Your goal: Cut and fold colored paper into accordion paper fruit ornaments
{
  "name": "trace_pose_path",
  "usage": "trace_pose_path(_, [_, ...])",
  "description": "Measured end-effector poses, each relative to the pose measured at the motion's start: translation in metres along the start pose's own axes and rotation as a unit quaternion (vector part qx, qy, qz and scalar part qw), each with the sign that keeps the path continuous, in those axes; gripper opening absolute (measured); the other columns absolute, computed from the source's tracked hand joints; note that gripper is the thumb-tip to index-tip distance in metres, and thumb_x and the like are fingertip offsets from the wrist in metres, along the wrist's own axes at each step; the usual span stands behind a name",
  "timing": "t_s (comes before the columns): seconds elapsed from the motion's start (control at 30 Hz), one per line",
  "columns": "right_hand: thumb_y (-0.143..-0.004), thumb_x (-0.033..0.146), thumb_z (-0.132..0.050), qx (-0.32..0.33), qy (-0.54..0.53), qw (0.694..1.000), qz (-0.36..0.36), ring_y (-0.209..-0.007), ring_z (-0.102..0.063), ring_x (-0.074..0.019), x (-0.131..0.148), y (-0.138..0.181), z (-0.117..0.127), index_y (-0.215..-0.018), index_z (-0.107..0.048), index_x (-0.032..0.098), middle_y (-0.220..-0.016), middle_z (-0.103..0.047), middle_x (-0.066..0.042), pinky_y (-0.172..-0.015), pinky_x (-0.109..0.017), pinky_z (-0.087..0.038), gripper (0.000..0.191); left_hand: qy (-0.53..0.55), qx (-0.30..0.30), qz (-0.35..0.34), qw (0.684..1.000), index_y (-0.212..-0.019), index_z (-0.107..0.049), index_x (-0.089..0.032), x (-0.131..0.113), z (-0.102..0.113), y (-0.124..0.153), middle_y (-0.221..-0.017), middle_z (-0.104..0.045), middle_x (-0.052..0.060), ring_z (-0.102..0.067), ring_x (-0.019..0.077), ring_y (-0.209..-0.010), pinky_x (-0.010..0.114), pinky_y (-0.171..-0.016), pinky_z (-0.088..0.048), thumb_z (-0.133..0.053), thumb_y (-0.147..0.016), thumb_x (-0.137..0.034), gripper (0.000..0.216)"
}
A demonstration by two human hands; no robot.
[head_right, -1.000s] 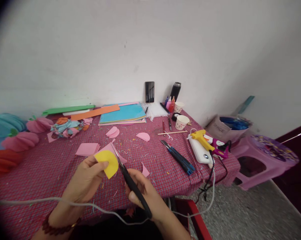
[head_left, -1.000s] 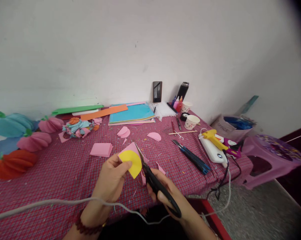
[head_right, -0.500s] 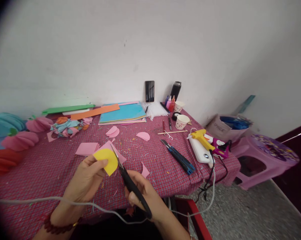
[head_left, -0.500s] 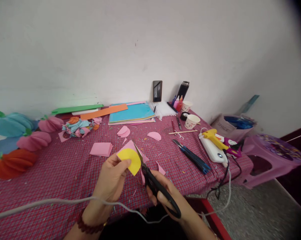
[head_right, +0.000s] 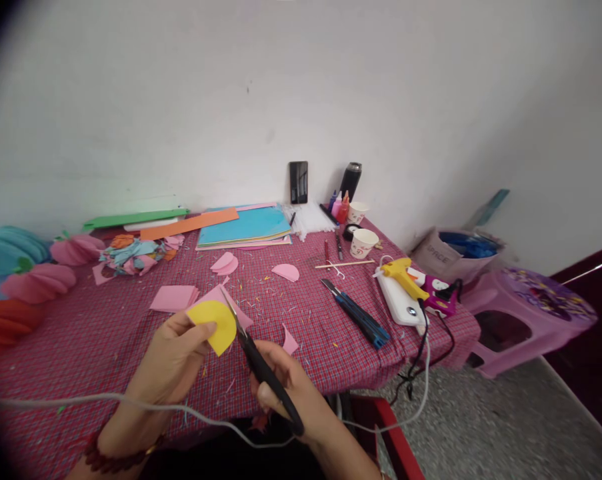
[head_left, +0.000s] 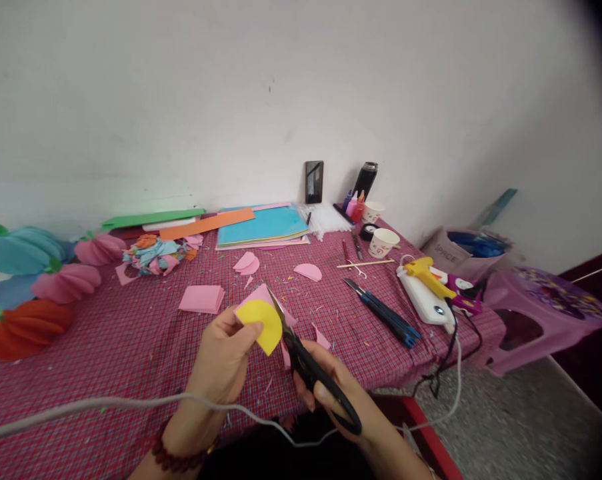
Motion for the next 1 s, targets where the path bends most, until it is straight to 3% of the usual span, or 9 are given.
trace_pose_path(0.5, [-0.074, 0.055, -0.069, -0.014, -0.087, 0.996, 0.010, -0.048, -0.026, -0.0034, 0.000, 0.002, -0.008, -0.121, -0.054, 0.017, -0.063, -0.039, 0.006, -0.043, -0.017, -0.020, 0.063, 0.015, 0.033, 0.028, 0.999, -0.071, -0.069, -0.013, 0.000, -0.003, 0.001, -0.068, -0.069, 0.002, -0.063, 0.0132, -0.059, 0.023, -0.058, -0.051, -0.077, -0.054, -0.012, 0.018])
trace_pose_path(1.0, [-0.074, 0.054, -0.071, -0.023, -0.052, 0.998, -0.008, -0.046, -0.026, -0.0021, 0.003, 0.004, -0.001, -0.123, -0.056, 0.019, -0.062, -0.038, 0.006, -0.040, -0.015, -0.021, 0.062, -0.001, 0.072, 0.026, 0.997, -0.070, -0.071, -0.013, -0.010, -0.006, 0.001, -0.064, -0.068, 0.003, -0.062, 0.0137, -0.060, 0.024, -0.061, -0.051, -0.074, -0.054, -0.010, 0.016])
Point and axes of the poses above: each hand's wrist, its own y-axis away from the middle knuckle, its own z-axis out of the back of the hand, x = y × z, the point moved 5 cm from there along -y, towards the middle knuckle
